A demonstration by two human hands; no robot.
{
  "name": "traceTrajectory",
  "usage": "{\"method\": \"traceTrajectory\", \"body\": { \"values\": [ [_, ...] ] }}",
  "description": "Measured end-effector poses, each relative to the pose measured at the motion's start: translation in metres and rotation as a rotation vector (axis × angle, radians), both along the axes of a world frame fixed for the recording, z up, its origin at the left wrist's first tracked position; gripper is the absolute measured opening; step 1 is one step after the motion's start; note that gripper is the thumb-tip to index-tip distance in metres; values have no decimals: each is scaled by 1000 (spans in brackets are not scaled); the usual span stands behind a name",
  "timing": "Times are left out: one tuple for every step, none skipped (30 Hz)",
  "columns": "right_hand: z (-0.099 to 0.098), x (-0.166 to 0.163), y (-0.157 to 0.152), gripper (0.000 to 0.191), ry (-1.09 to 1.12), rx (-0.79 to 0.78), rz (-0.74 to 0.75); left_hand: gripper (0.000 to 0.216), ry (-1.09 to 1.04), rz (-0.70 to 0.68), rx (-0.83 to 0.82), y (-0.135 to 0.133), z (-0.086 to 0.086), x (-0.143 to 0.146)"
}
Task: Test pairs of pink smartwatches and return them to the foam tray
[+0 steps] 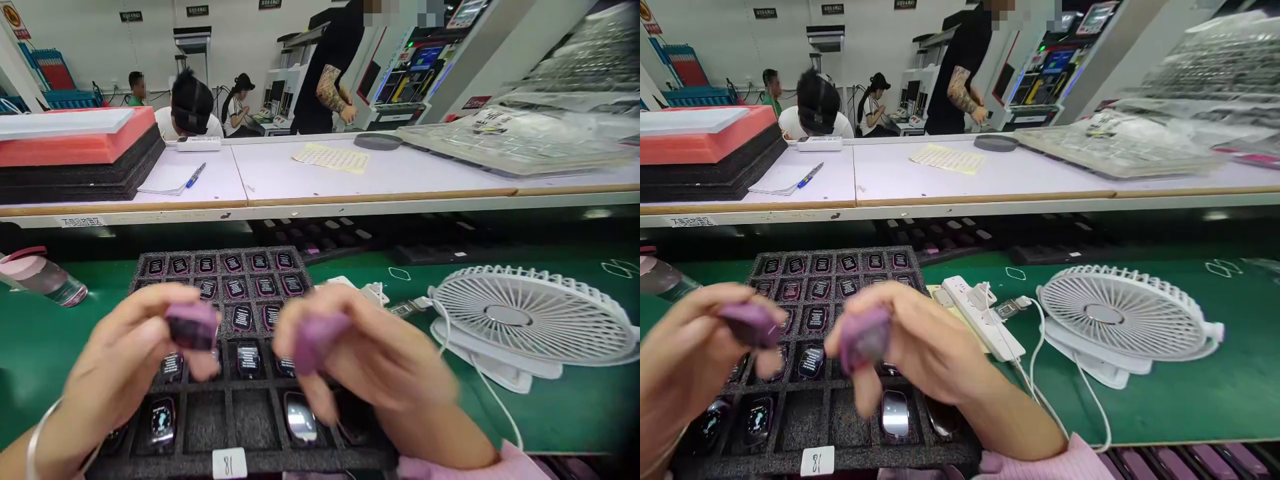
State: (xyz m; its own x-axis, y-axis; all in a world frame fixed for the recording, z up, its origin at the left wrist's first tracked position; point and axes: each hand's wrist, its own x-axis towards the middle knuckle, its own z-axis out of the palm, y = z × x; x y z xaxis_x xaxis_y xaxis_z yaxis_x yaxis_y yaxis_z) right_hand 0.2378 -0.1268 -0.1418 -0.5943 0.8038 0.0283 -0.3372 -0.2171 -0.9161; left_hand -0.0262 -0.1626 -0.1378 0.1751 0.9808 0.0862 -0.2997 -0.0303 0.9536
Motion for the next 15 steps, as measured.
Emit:
{"method": "traceTrajectory", "body": {
  "values": [
    [-7, -9, 10, 42, 84, -23, -22, 29, 11, 10, -1, 13, -3, 10],
    [-15, -17, 20, 38, 138, -54, -42, 31, 15, 37, -1, 25, -8, 18],
    [-24, -24, 29, 36, 158, -82, -45, 35, 51, 38, -23, 35, -15, 24],
    [-32, -30, 36, 38, 151, -98, -59, 40, 73, 67, -19, 43, -22, 28],
    [-39, -34, 41, 42, 138, -104, -67, 46, 91, 82, -24, 49, -28, 30],
    [-45, -36, 45, 46, 121, -104, -69, 52, 106, 92, -27, 52, -35, 31],
    [-50, -37, 47, 49, 109, -100, -69, 56, 113, 99, -27, 54, -40, 31],
    [-53, -37, 47, 51, 104, -94, -66, 60, 117, 97, -28, 54, -43, 30],
    [-55, -37, 47, 51, 104, -89, -60, 62, 119, 94, -26, 54, -46, 29],
    [-56, -37, 47, 52, 106, -85, -54, 62, 121, 90, -21, 54, -47, 29],
    [-56, -37, 46, 52, 107, -79, -50, 61, 123, 89, -14, 54, -47, 29],
    [-57, -37, 46, 52, 106, -74, -47, 59, 126, 92, -8, 54, -47, 29],
    [-57, -38, 46, 51, 102, -68, -46, 56, 130, 97, -3, 54, -47, 30],
    [-58, -39, 46, 50, 97, -62, -47, 53, 133, 102, 3, 54, -47, 31],
    [-58, -40, 45, 48, 92, -57, -51, 51, 135, 107, 7, 54, -47, 31]
  ]
}}
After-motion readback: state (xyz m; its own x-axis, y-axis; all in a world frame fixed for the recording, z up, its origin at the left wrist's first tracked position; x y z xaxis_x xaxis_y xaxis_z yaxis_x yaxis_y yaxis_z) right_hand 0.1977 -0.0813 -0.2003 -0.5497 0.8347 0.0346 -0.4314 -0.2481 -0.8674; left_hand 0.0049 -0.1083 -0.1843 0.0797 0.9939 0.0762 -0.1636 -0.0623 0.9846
